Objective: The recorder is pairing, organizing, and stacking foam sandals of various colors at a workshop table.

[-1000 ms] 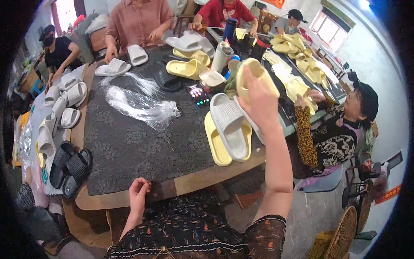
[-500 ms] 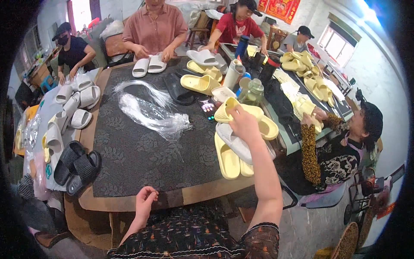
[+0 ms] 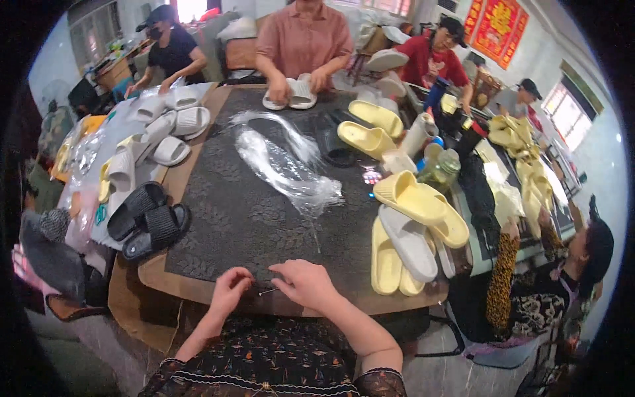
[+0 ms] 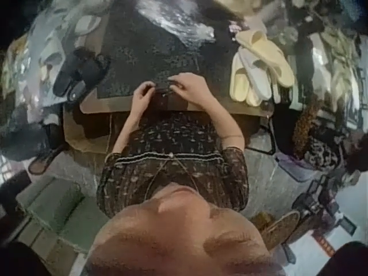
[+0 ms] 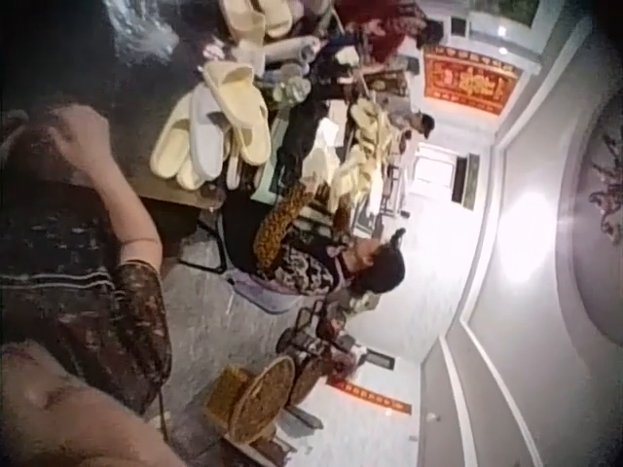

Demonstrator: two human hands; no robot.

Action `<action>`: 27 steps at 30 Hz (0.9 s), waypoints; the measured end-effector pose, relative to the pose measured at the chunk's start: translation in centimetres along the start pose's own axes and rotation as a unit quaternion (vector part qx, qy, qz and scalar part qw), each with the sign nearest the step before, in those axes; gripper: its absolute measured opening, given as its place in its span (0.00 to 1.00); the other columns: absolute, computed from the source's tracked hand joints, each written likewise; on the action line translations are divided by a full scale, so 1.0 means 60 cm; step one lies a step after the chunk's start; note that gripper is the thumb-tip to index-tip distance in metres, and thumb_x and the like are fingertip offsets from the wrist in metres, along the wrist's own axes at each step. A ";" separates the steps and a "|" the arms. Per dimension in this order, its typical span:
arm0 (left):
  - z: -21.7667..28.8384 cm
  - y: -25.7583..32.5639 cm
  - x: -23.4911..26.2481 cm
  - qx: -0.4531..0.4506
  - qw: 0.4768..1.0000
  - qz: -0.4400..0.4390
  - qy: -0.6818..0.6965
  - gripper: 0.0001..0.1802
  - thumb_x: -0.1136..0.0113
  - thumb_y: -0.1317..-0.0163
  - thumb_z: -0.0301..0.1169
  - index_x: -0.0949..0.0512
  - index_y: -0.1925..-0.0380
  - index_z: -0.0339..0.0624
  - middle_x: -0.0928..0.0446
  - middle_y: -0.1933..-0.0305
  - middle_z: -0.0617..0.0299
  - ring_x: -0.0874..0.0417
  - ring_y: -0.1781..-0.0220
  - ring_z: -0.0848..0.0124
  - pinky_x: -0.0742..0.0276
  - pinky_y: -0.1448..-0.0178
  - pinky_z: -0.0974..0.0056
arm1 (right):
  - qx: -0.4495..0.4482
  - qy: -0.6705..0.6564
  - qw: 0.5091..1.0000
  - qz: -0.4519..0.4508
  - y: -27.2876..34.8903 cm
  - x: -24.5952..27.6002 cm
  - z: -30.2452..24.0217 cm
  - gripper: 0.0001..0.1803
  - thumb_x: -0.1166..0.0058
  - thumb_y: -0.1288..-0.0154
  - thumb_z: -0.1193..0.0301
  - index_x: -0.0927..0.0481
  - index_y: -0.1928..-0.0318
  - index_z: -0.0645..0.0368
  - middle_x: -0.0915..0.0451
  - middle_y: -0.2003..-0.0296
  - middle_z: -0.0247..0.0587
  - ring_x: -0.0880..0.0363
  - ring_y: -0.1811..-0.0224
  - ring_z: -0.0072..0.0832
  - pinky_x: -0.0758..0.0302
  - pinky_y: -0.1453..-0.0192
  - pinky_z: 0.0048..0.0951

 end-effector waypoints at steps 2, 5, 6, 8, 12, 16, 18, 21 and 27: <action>0.020 0.001 0.063 -0.051 0.995 0.080 -0.043 0.03 0.41 0.35 0.24 0.21 0.62 0.39 0.23 0.63 0.71 0.24 0.62 0.82 0.27 0.56 0.73 | 0.032 -0.017 0.999 0.021 -0.016 -0.046 0.016 0.11 0.40 0.38 0.64 0.17 0.56 0.50 0.21 0.72 0.34 0.20 0.66 0.34 0.23 0.63 0.36; 0.065 -0.012 0.171 -0.176 0.935 0.223 -0.213 0.09 0.41 0.40 0.23 0.23 0.59 0.36 0.22 0.57 0.56 0.21 0.57 0.66 0.25 0.54 0.65 | 0.069 -0.021 0.995 0.072 -0.022 -0.094 0.042 0.08 0.40 0.39 0.66 0.16 0.60 0.52 0.21 0.73 0.35 0.20 0.68 0.35 0.23 0.66 0.35; 0.088 -0.015 0.208 -0.197 0.892 0.268 -0.307 0.12 0.40 0.44 0.23 0.24 0.58 0.37 0.23 0.55 0.53 0.22 0.51 0.57 0.27 0.46 0.59 | 0.072 -0.004 0.992 0.107 -0.019 -0.099 0.053 0.06 0.39 0.39 0.67 0.16 0.62 0.52 0.21 0.74 0.35 0.21 0.69 0.35 0.23 0.67 0.35; 0.115 -0.026 0.282 -0.214 0.787 0.356 -0.457 0.21 0.41 0.47 0.22 0.26 0.51 0.38 0.28 0.46 0.48 0.31 0.40 0.48 0.36 0.35 0.50 | 0.063 -0.006 0.993 0.097 -0.008 -0.121 0.081 0.06 0.39 0.40 0.68 0.16 0.63 0.52 0.21 0.74 0.36 0.21 0.70 0.35 0.23 0.68 0.34; 0.086 -0.059 0.452 -0.027 0.662 0.444 -0.603 0.36 0.35 0.52 0.24 0.35 0.40 0.33 0.37 0.34 0.44 0.38 0.32 0.43 0.38 0.30 0.46 | -0.020 -0.061 0.991 0.121 -0.010 -0.124 0.098 0.04 0.37 0.41 0.70 0.16 0.65 0.53 0.20 0.75 0.37 0.20 0.73 0.33 0.23 0.68 0.33; 0.002 -0.099 0.604 0.006 0.658 0.397 -0.640 0.34 0.29 0.53 0.34 0.29 0.47 0.29 0.28 0.42 0.42 0.32 0.35 0.45 0.36 0.32 0.50 | 0.007 -0.064 0.990 0.128 -0.014 -0.133 0.095 0.04 0.37 0.42 0.71 0.15 0.65 0.54 0.18 0.74 0.37 0.19 0.72 0.33 0.23 0.67 0.32; 0.001 -0.125 0.591 -0.046 0.708 0.342 -0.616 0.30 0.29 0.53 0.38 0.25 0.53 0.29 0.24 0.48 0.41 0.28 0.39 0.46 0.32 0.35 0.51 | 0.007 -0.060 0.990 0.129 -0.012 -0.132 0.098 0.04 0.37 0.41 0.70 0.15 0.65 0.54 0.18 0.73 0.37 0.19 0.72 0.33 0.23 0.67 0.32; 0.003 -0.136 0.532 -0.046 0.777 0.395 -0.488 0.20 0.31 0.51 0.42 0.24 0.73 0.35 0.20 0.63 0.43 0.20 0.55 0.45 0.25 0.54 0.48 | -0.002 -0.060 0.989 0.132 -0.010 -0.132 0.106 0.05 0.37 0.41 0.70 0.15 0.65 0.54 0.17 0.73 0.37 0.18 0.71 0.33 0.23 0.67 0.32; 0.012 -0.129 0.261 0.004 0.943 0.204 -0.261 0.25 0.29 0.50 0.46 0.19 0.71 0.28 0.17 0.73 0.52 0.15 0.69 0.64 0.22 0.63 0.58 | -0.067 -0.113 0.984 0.118 -0.012 -0.120 0.112 0.10 0.35 0.41 0.67 0.16 0.60 0.56 0.22 0.74 0.36 0.22 0.72 0.30 0.24 0.65 0.31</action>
Point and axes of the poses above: each hand's wrist, its own y-axis away from the middle knuckle, its own x-axis out of the back of the hand, z = x × y, the point moved 6 cm from there along -y, towards the middle knuckle
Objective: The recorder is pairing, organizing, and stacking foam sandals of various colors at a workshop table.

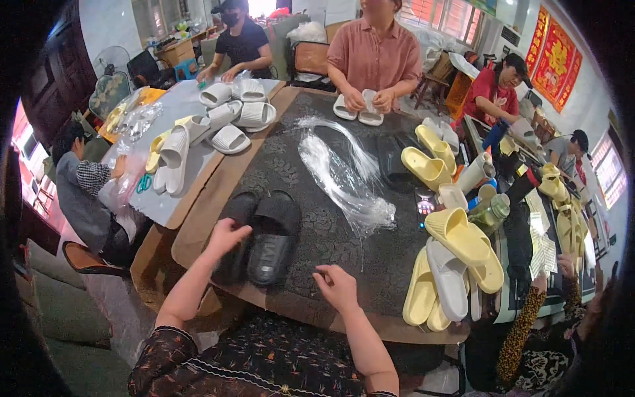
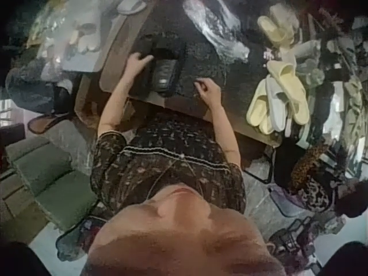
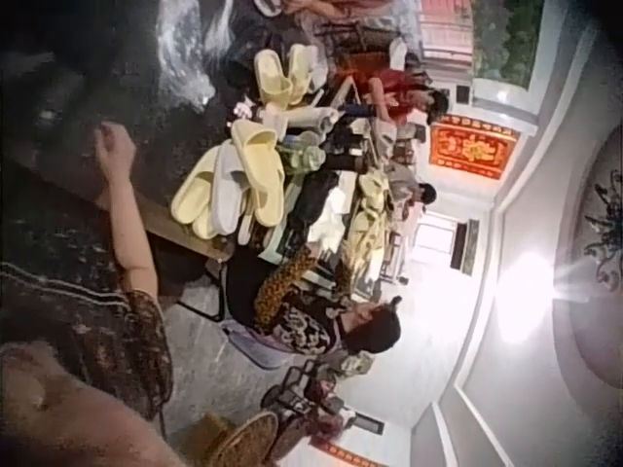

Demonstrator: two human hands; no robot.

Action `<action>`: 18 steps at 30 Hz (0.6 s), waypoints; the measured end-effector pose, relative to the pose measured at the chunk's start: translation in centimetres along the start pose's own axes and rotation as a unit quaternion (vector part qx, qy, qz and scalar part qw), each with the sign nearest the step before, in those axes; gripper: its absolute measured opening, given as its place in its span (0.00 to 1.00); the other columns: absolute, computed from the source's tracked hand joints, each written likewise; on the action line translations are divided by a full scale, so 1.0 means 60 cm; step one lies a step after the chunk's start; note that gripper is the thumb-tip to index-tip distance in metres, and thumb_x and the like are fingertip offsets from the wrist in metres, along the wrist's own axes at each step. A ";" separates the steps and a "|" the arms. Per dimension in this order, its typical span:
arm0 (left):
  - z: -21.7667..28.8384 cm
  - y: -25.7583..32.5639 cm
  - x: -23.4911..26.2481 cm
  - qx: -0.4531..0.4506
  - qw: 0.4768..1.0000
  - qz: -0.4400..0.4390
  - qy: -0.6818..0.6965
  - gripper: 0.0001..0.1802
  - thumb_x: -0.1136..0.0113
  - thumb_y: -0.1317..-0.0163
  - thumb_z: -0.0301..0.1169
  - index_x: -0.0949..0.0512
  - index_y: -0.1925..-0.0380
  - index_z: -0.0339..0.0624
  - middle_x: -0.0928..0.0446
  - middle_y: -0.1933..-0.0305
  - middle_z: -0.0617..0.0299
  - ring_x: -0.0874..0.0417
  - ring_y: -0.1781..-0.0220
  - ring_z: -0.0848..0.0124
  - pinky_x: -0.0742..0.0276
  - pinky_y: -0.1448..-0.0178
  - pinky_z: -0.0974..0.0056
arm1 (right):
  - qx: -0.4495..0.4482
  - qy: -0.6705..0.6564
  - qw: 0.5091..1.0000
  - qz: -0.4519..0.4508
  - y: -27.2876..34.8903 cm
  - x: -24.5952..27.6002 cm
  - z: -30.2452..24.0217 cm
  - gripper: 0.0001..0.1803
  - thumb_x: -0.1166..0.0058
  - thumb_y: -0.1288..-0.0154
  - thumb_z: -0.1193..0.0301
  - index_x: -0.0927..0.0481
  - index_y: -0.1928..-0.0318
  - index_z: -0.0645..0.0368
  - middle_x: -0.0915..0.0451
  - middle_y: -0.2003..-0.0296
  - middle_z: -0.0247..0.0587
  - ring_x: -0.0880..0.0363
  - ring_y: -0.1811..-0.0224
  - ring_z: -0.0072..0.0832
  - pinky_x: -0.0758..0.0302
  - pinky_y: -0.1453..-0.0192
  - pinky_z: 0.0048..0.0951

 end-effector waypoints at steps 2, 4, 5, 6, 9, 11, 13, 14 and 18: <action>0.019 0.041 -0.072 0.031 0.991 -0.111 0.072 0.22 0.32 0.45 0.40 0.19 0.62 0.29 0.17 0.72 0.54 0.16 0.69 0.69 0.21 0.63 0.62 | -0.002 -0.032 0.999 0.002 -0.005 0.004 0.005 0.23 0.31 0.44 0.65 0.21 0.49 0.58 0.28 0.73 0.36 0.27 0.71 0.28 0.27 0.63 0.29; 0.045 0.084 -0.128 0.040 0.964 -0.198 0.171 0.18 0.33 0.41 0.36 0.21 0.60 0.30 0.18 0.71 0.57 0.19 0.70 0.73 0.23 0.65 0.67 | -0.015 -0.044 0.998 0.049 -0.007 0.013 0.010 0.28 0.30 0.45 0.63 0.24 0.46 0.60 0.28 0.72 0.36 0.27 0.70 0.29 0.27 0.62 0.29; 0.055 0.100 -0.148 0.036 0.954 -0.223 0.195 0.18 0.33 0.40 0.35 0.21 0.59 0.30 0.18 0.71 0.58 0.19 0.70 0.73 0.23 0.65 0.66 | -0.021 -0.060 0.994 0.091 -0.011 0.018 0.008 0.33 0.29 0.46 0.62 0.27 0.43 0.62 0.28 0.71 0.36 0.27 0.69 0.29 0.27 0.61 0.29; 0.063 0.108 -0.157 0.033 0.953 -0.230 0.196 0.18 0.33 0.40 0.35 0.21 0.59 0.30 0.18 0.71 0.58 0.19 0.70 0.73 0.23 0.65 0.66 | -0.068 -0.041 0.993 0.087 -0.014 0.013 0.014 0.38 0.29 0.46 0.62 0.31 0.39 0.65 0.27 0.73 0.37 0.26 0.70 0.30 0.26 0.62 0.32; 0.087 0.121 -0.166 -0.040 0.978 -0.193 0.073 0.19 0.32 0.41 0.34 0.22 0.58 0.29 0.18 0.70 0.58 0.18 0.69 0.74 0.22 0.64 0.67 | -0.144 -0.011 0.989 0.036 -0.015 -0.005 0.048 0.35 0.32 0.45 0.65 0.31 0.40 0.65 0.26 0.75 0.38 0.24 0.71 0.33 0.25 0.63 0.34; 0.073 0.116 -0.170 -0.025 0.968 -0.206 0.144 0.21 0.32 0.41 0.34 0.23 0.54 0.28 0.18 0.70 0.58 0.18 0.68 0.75 0.22 0.63 0.67 | -0.138 -0.017 0.989 0.041 -0.016 -0.004 0.053 0.29 0.36 0.43 0.68 0.30 0.43 0.65 0.25 0.78 0.39 0.22 0.73 0.36 0.25 0.64 0.36; 0.064 0.124 -0.174 -0.027 0.967 -0.201 0.155 0.22 0.33 0.40 0.33 0.23 0.52 0.28 0.18 0.69 0.58 0.18 0.68 0.75 0.22 0.62 0.67 | -0.150 -0.041 0.987 0.028 -0.015 0.001 0.057 0.24 0.38 0.43 0.70 0.29 0.48 0.65 0.25 0.79 0.40 0.22 0.74 0.36 0.25 0.64 0.36; 0.061 0.128 -0.173 -0.027 0.966 -0.196 0.167 0.23 0.33 0.40 0.33 0.24 0.49 0.28 0.18 0.69 0.58 0.18 0.67 0.75 0.22 0.62 0.67 | -0.156 -0.060 0.986 0.027 -0.009 0.005 0.055 0.21 0.40 0.43 0.72 0.29 0.50 0.64 0.25 0.79 0.40 0.22 0.75 0.35 0.26 0.65 0.37; 0.059 0.171 -0.185 -0.020 0.958 -0.253 0.135 0.32 0.33 0.40 0.36 0.29 0.40 0.29 0.18 0.60 0.52 0.16 0.59 0.71 0.20 0.56 0.66 | -0.171 -0.077 0.982 -0.013 0.040 0.021 0.034 0.22 0.42 0.43 0.74 0.29 0.48 0.60 0.26 0.79 0.41 0.22 0.74 0.38 0.26 0.65 0.37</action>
Point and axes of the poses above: each hand's wrist, its own y-axis away from the middle knuckle, its own x-axis out of the back of the hand, z = x × y, the point moved 6 cm from there along -y, towards the middle knuckle
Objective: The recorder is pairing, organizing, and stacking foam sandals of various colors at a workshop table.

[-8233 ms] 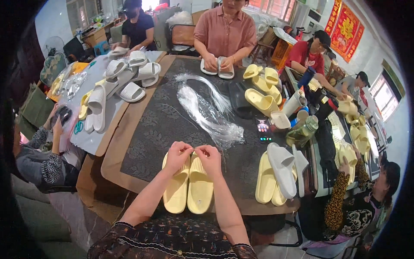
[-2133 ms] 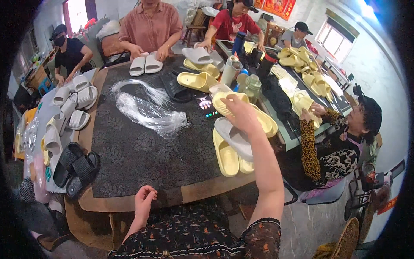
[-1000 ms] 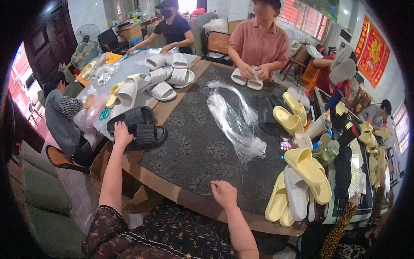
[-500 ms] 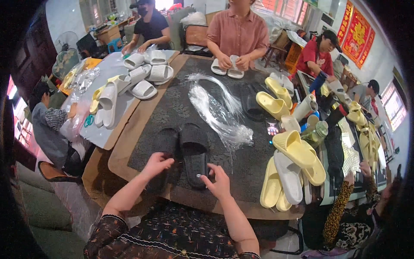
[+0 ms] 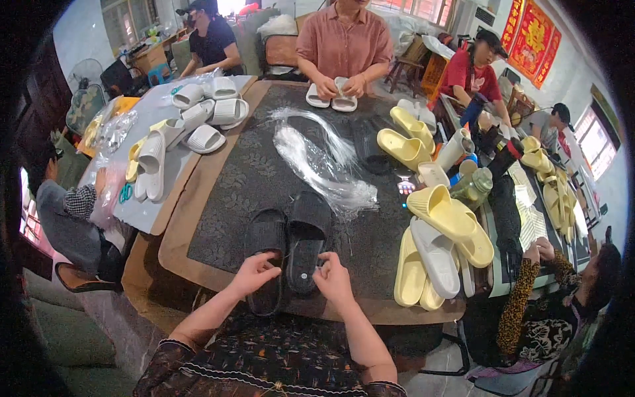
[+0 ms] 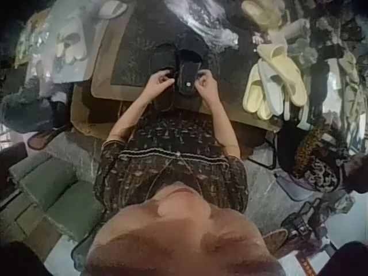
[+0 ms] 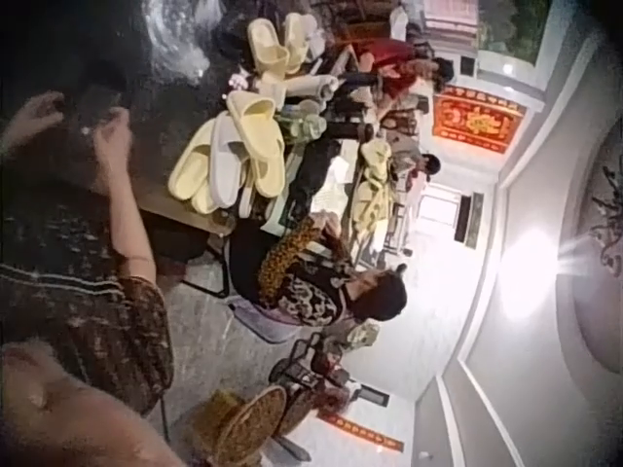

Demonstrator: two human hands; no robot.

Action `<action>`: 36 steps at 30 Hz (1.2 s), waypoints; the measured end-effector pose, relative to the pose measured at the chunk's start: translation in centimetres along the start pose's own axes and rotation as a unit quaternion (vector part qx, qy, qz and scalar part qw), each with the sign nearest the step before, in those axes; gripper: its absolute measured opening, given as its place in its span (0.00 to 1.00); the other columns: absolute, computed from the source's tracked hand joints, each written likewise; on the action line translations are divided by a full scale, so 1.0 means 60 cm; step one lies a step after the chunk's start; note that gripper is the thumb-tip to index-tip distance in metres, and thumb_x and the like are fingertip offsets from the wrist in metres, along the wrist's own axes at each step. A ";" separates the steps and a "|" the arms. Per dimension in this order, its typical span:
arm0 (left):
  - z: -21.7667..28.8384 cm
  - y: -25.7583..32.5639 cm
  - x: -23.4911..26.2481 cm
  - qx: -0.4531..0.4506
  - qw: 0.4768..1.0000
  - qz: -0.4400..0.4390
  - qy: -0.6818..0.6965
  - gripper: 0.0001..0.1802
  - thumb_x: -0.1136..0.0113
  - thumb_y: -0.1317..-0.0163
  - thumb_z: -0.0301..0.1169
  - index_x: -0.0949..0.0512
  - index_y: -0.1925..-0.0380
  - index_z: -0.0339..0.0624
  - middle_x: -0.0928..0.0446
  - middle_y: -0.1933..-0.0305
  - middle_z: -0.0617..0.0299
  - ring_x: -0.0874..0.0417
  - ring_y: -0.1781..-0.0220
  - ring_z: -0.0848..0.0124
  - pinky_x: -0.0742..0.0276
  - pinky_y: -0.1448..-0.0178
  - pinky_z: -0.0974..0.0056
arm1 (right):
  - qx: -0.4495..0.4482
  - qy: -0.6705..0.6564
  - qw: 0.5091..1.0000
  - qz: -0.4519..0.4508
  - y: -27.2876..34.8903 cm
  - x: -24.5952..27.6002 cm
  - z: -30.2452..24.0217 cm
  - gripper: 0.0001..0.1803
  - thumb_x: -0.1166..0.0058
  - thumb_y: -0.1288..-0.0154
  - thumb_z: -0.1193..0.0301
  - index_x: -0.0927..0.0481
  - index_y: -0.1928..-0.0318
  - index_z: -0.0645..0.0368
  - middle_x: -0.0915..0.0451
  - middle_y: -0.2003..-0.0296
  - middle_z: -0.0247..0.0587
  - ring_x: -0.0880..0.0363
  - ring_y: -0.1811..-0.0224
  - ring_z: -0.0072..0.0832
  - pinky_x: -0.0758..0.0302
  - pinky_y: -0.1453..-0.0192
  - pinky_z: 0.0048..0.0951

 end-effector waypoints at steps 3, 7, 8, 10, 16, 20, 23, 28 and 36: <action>0.017 0.024 -0.022 -0.007 0.998 -0.059 -0.001 0.33 0.33 0.40 0.34 0.31 0.38 0.29 0.19 0.57 0.51 0.15 0.57 0.68 0.19 0.52 0.65 | -0.030 0.054 0.997 -0.046 0.033 0.019 -0.027 0.20 0.44 0.42 0.73 0.27 0.48 0.56 0.26 0.80 0.42 0.22 0.74 0.41 0.26 0.64 0.39; 0.062 0.039 -0.023 -0.077 0.987 -0.139 0.009 0.34 0.32 0.41 0.29 0.33 0.35 0.35 0.21 0.56 0.51 0.14 0.55 0.62 0.18 0.50 0.63 | -0.011 0.192 0.976 -0.101 0.063 0.018 -0.018 0.15 0.46 0.42 0.69 0.24 0.52 0.53 0.21 0.75 0.47 0.19 0.69 0.49 0.23 0.62 0.48; 0.093 0.050 -0.020 -0.096 0.978 -0.182 0.009 0.32 0.32 0.41 0.34 0.30 0.36 0.42 0.19 0.54 0.51 0.14 0.55 0.63 0.18 0.49 0.63 | -0.031 0.213 0.970 -0.108 0.075 0.027 -0.022 0.15 0.46 0.42 0.69 0.24 0.53 0.52 0.19 0.74 0.47 0.19 0.67 0.49 0.23 0.62 0.50; 0.160 0.059 0.000 -0.066 0.962 -0.251 -0.086 0.29 0.33 0.39 0.35 0.27 0.38 0.42 0.17 0.56 0.53 0.14 0.56 0.67 0.19 0.50 0.65 | -0.033 0.219 0.969 -0.109 0.090 0.043 -0.026 0.15 0.46 0.43 0.69 0.24 0.53 0.52 0.20 0.75 0.46 0.19 0.68 0.48 0.23 0.62 0.50; 0.218 -0.040 0.052 -0.092 0.982 -0.050 -0.158 0.17 0.32 0.43 0.37 0.17 0.58 0.38 0.16 0.63 0.57 0.15 0.63 0.69 0.21 0.56 0.64 | -0.018 0.205 0.972 -0.112 0.073 0.052 -0.046 0.14 0.42 0.41 0.65 0.19 0.55 0.52 0.21 0.79 0.39 0.19 0.73 0.42 0.23 0.65 0.43; 0.197 -0.130 0.014 -0.194 0.926 0.041 -0.320 0.21 0.34 0.45 0.33 0.23 0.50 0.43 0.20 0.57 0.54 0.20 0.51 0.54 0.24 0.46 0.55 | 0.001 0.121 0.992 -0.032 0.033 0.079 -0.085 0.12 0.39 0.39 0.64 0.17 0.56 0.53 0.21 0.78 0.37 0.19 0.74 0.36 0.24 0.67 0.36; 0.169 -0.174 -0.026 -0.237 0.880 0.031 -0.409 0.28 0.37 0.46 0.30 0.27 0.43 0.43 0.21 0.51 0.52 0.24 0.45 0.50 0.28 0.41 0.53 | 0.097 0.004 0.993 0.072 -0.009 0.072 -0.089 0.11 0.39 0.38 0.65 0.17 0.57 0.54 0.20 0.77 0.37 0.20 0.75 0.33 0.24 0.67 0.33; 0.138 -0.186 -0.026 -0.183 0.925 0.043 -0.331 0.13 0.41 0.42 0.30 0.18 0.57 0.44 0.18 0.61 0.51 0.20 0.52 0.53 0.24 0.47 0.52 | 0.161 0.039 0.979 0.118 -0.062 0.067 -0.120 0.09 0.41 0.38 0.66 0.18 0.59 0.54 0.24 0.78 0.40 0.24 0.77 0.34 0.27 0.69 0.35; 0.101 -0.217 -0.035 -0.185 0.958 0.063 -0.212 0.13 0.43 0.42 0.29 0.19 0.58 0.40 0.22 0.61 0.46 0.21 0.56 0.47 0.26 0.48 0.51 | 0.168 0.015 0.977 0.134 -0.154 0.008 -0.104 0.10 0.42 0.38 0.66 0.19 0.59 0.56 0.23 0.76 0.41 0.23 0.75 0.35 0.28 0.68 0.34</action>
Point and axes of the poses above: each hand's wrist, its own y-axis away from the middle knuckle, its own x-axis out of the back of the hand, z = x × y, the point moved 6 cm from there along -y, towards the middle knuckle
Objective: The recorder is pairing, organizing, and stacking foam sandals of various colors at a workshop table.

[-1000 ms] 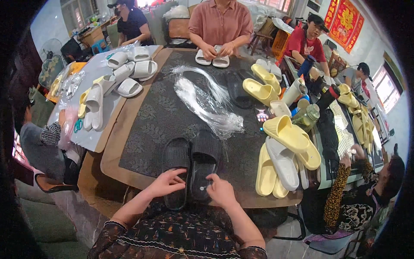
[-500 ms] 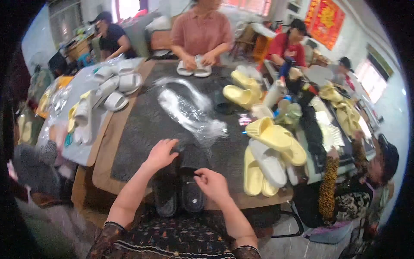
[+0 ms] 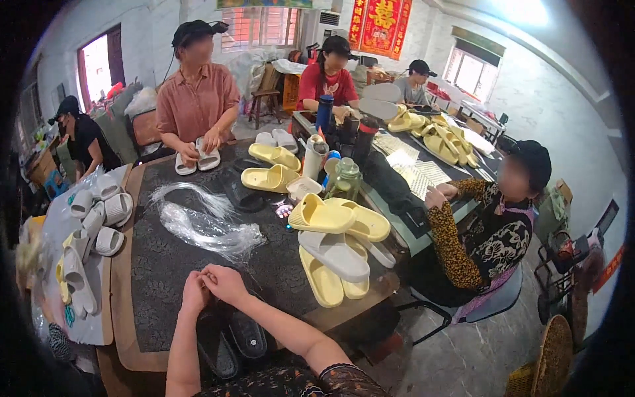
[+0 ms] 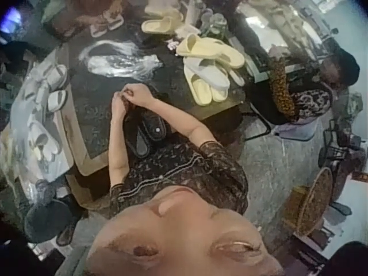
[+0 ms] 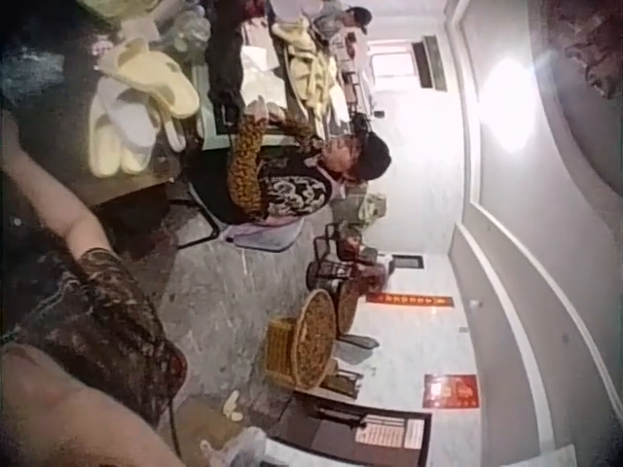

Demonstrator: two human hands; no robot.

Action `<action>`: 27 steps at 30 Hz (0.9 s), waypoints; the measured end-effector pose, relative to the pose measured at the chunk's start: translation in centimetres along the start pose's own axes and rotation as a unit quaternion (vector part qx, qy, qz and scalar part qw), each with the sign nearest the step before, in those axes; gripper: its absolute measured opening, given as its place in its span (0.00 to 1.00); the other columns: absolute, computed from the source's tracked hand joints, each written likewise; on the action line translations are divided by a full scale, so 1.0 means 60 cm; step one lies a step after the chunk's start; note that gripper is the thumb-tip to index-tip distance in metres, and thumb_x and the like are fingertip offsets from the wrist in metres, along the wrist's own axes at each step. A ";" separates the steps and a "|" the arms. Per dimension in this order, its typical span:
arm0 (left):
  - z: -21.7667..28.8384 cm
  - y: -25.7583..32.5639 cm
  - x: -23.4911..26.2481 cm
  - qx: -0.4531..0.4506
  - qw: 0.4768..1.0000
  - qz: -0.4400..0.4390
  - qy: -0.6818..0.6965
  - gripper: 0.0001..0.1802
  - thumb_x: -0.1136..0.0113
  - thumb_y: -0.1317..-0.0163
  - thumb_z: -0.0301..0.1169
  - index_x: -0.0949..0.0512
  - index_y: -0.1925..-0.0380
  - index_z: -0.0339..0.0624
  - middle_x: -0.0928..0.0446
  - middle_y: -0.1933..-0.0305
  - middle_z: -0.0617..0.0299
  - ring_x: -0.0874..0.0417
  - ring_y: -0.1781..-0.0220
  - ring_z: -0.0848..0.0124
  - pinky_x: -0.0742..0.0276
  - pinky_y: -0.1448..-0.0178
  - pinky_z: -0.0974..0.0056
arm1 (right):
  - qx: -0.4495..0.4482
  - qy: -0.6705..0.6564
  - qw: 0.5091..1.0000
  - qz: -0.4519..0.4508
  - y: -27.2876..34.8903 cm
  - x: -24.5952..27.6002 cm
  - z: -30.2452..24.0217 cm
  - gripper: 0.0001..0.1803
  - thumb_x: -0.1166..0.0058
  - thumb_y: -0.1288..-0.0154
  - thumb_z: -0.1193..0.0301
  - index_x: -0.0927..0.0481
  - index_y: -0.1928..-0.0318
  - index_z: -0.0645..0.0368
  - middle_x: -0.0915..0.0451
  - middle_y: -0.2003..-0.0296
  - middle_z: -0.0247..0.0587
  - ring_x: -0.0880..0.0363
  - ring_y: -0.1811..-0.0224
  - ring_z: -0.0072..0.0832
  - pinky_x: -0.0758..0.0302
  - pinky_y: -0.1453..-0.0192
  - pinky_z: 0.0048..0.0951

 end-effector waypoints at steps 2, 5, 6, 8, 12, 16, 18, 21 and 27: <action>-0.017 0.000 -0.002 -0.008 1.000 0.002 -0.020 0.12 0.43 0.42 0.30 0.19 0.58 0.40 0.21 0.61 0.46 0.21 0.55 0.47 0.26 0.48 0.50 | -0.014 -0.005 1.000 -0.001 0.007 -0.022 0.011 0.09 0.42 0.37 0.66 0.19 0.60 0.56 0.23 0.76 0.41 0.23 0.75 0.36 0.28 0.68 0.35; -0.004 0.006 0.005 0.002 1.000 0.005 -0.002 0.12 0.43 0.42 0.30 0.18 0.60 0.39 0.19 0.60 0.45 0.20 0.54 0.47 0.26 0.49 0.50 | -0.004 -0.003 1.000 0.026 0.018 -0.031 0.022 0.09 0.42 0.38 0.66 0.19 0.61 0.56 0.23 0.76 0.42 0.24 0.76 0.37 0.28 0.69 0.35; 0.000 0.004 0.005 0.013 1.000 -0.007 -0.019 0.13 0.42 0.42 0.31 0.18 0.59 0.39 0.18 0.59 0.45 0.20 0.54 0.48 0.25 0.49 0.50 | -0.030 -0.003 0.999 0.017 0.020 -0.030 0.034 0.09 0.41 0.38 0.65 0.19 0.61 0.56 0.23 0.76 0.41 0.24 0.76 0.36 0.28 0.69 0.35; -0.006 0.005 0.006 0.025 0.999 -0.017 -0.037 0.13 0.42 0.42 0.31 0.18 0.59 0.39 0.18 0.58 0.45 0.19 0.54 0.48 0.25 0.50 0.51 | -0.055 -0.005 0.998 0.007 0.019 -0.030 0.040 0.10 0.41 0.38 0.65 0.18 0.61 0.56 0.23 0.76 0.40 0.24 0.76 0.35 0.27 0.69 0.35; -0.010 0.009 0.001 0.033 0.999 0.001 0.041 0.12 0.45 0.38 0.29 0.19 0.57 0.37 0.19 0.58 0.44 0.19 0.54 0.49 0.25 0.49 0.53 | -0.103 -0.024 0.993 -0.048 -0.017 -0.027 0.067 0.13 0.40 0.40 0.64 0.19 0.59 0.59 0.22 0.76 0.40 0.23 0.75 0.31 0.26 0.68 0.34; -0.031 0.013 0.023 0.003 0.993 0.118 0.032 0.11 0.50 0.34 0.25 0.19 0.58 0.37 0.20 0.58 0.46 0.19 0.53 0.52 0.24 0.50 0.55 | -0.082 0.025 0.995 -0.053 -0.033 -0.049 0.065 0.19 0.39 0.41 0.59 0.19 0.56 0.59 0.20 0.71 0.42 0.20 0.70 0.35 0.24 0.62 0.36; -0.028 0.010 0.027 0.031 0.984 0.136 0.114 0.10 0.50 0.34 0.24 0.19 0.59 0.37 0.21 0.59 0.49 0.20 0.54 0.55 0.24 0.50 0.56 | -0.043 0.063 0.995 -0.060 -0.026 -0.060 0.054 0.21 0.38 0.41 0.56 0.18 0.55 0.58 0.18 0.63 0.43 0.17 0.62 0.38 0.22 0.56 0.36; -0.045 0.005 0.024 0.012 0.971 0.176 0.162 0.08 0.48 0.34 0.25 0.19 0.63 0.37 0.20 0.66 0.59 0.19 0.63 0.71 0.24 0.60 0.68 | -0.075 0.075 0.992 -0.070 -0.009 -0.047 0.051 0.17 0.40 0.39 0.56 0.15 0.58 0.55 0.15 0.63 0.40 0.15 0.62 0.37 0.21 0.57 0.35; -0.043 0.008 0.028 0.062 0.957 0.121 0.255 0.08 0.38 0.39 0.30 0.17 0.63 0.37 0.19 0.64 0.59 0.19 0.63 0.71 0.24 0.57 0.66 | -0.106 0.019 0.991 -0.083 -0.012 -0.037 0.037 0.15 0.39 0.38 0.59 0.15 0.58 0.56 0.14 0.65 0.40 0.14 0.63 0.29 0.22 0.57 0.28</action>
Point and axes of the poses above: each hand's wrist, its own y-axis away from the middle knuckle, its own x-axis out of the back of the hand, z = x × y, the point moved 6 cm from there along -y, towards the middle knuckle
